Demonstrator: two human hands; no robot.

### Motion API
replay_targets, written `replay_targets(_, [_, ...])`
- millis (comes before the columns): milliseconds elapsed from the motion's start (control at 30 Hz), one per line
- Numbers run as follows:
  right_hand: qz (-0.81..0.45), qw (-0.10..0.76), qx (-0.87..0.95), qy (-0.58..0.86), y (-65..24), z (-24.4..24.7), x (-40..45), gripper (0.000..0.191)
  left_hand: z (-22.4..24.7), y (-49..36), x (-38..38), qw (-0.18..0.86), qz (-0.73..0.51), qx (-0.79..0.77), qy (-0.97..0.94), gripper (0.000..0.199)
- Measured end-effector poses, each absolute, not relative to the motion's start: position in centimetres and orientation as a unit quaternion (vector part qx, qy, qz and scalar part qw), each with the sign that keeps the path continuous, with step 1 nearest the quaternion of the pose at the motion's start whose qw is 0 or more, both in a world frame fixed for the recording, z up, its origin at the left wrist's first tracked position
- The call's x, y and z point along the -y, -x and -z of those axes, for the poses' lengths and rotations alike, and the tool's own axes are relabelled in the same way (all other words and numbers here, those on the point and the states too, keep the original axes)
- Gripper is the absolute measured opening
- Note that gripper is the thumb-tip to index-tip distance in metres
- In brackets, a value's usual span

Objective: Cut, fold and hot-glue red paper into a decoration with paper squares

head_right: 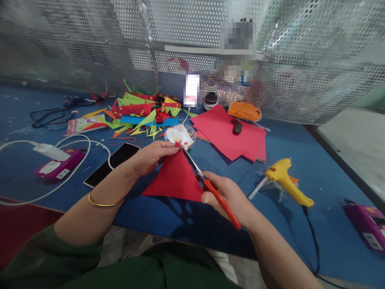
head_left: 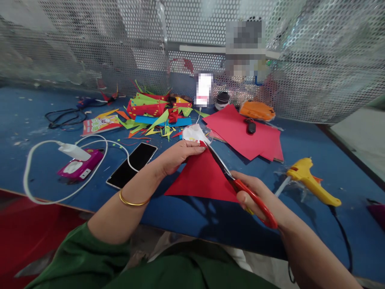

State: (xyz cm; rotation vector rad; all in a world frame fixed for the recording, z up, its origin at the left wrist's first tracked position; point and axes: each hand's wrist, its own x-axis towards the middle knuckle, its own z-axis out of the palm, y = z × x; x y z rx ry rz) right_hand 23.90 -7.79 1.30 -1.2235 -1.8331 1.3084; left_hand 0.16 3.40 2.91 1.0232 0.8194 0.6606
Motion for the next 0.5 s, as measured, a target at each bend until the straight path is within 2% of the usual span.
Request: replay_targets(500, [-0.544,0.291,0.633,0.467,-23.83,-1.37,7.97,0.070,-2.80,-0.25,-3.03,0.775,-0.282,-0.370,-0.428,0.016])
